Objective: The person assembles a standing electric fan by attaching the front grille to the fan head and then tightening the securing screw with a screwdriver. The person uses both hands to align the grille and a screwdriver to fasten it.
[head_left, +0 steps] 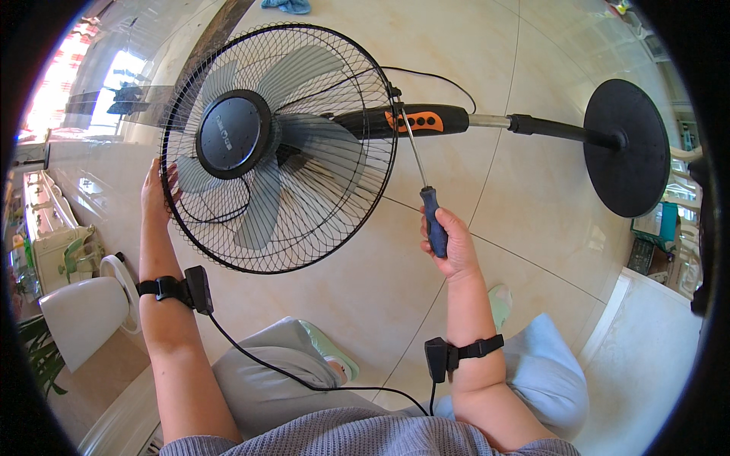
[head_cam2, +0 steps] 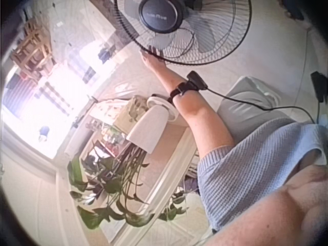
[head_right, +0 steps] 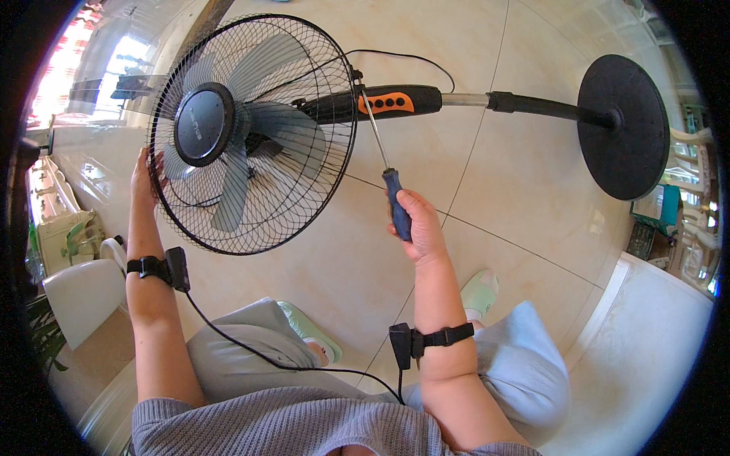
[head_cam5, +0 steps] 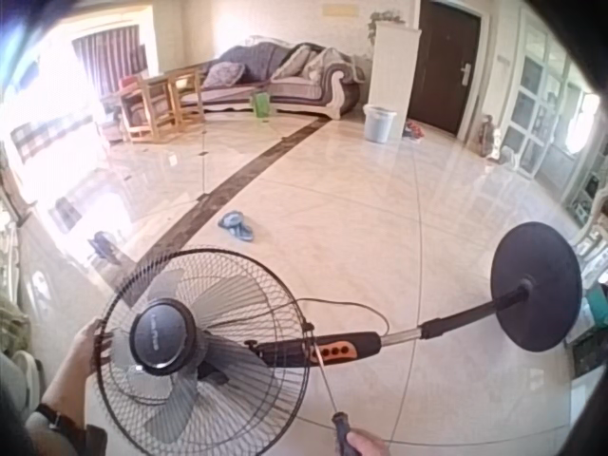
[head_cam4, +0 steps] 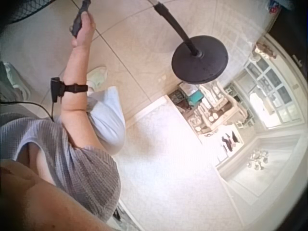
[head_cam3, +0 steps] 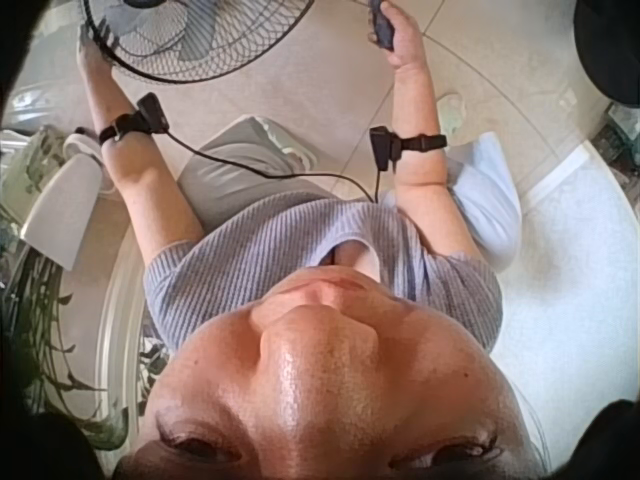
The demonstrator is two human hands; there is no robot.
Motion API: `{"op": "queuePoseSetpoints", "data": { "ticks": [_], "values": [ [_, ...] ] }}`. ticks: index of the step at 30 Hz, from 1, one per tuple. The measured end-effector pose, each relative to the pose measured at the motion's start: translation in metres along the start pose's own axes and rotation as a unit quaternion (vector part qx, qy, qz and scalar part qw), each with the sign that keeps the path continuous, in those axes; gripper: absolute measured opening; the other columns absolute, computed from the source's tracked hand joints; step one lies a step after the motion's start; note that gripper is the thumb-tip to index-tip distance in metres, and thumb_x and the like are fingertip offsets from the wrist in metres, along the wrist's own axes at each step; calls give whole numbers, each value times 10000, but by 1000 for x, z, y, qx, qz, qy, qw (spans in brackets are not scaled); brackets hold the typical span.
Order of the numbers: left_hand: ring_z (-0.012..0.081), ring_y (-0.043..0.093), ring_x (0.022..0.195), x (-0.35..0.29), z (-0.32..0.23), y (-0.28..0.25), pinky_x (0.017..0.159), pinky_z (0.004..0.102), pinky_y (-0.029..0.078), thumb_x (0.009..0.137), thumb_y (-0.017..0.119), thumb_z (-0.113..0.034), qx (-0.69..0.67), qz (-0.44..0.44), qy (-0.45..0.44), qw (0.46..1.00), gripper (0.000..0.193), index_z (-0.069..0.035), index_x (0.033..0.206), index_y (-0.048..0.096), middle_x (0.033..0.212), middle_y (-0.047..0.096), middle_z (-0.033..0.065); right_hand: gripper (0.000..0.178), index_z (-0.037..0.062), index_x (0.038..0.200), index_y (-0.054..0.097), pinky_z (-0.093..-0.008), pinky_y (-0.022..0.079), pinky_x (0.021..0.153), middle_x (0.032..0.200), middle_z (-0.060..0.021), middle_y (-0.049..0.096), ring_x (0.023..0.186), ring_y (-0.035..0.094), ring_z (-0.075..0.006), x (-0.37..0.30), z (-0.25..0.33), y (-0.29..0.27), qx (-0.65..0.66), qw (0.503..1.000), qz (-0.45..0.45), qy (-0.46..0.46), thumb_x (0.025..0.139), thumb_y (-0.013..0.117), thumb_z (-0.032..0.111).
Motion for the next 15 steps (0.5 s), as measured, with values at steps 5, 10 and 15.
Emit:
{"op": "queuePoseSetpoints", "data": {
  "ticks": [5,10,15],
  "values": [
    [82,518,766,-1,-2,1,570,278,435,802,542,-489,5,-2,0,1000,399,-125,967,554,895,618,-11,204,81,944,532,-255,461,512,794,-30,553,717,541,-117,-3,0,6,-38,998,-17,-39,818,575,235],
    [88,521,773,-3,-1,2,586,291,440,805,536,-490,10,-8,0,1000,406,-125,984,542,906,617,-8,204,74,946,532,-231,452,479,776,-26,557,677,542,-105,-1,-4,12,-107,983,-48,-142,818,584,224],
    [93,522,791,-1,1,1,612,308,442,806,530,-499,3,-3,-1,1000,415,-130,999,535,910,618,-11,217,61,930,522,-208,423,468,761,-15,544,658,529,-91,-1,-3,10,-70,986,-106,-108,782,637,171]
  ]
}}
Point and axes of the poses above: each hand's wrist, its own x-axis towards the middle knuckle, its own y-axis out of the palm, z = x × y, the point moved 3 cm from there along x, towards the middle knuckle
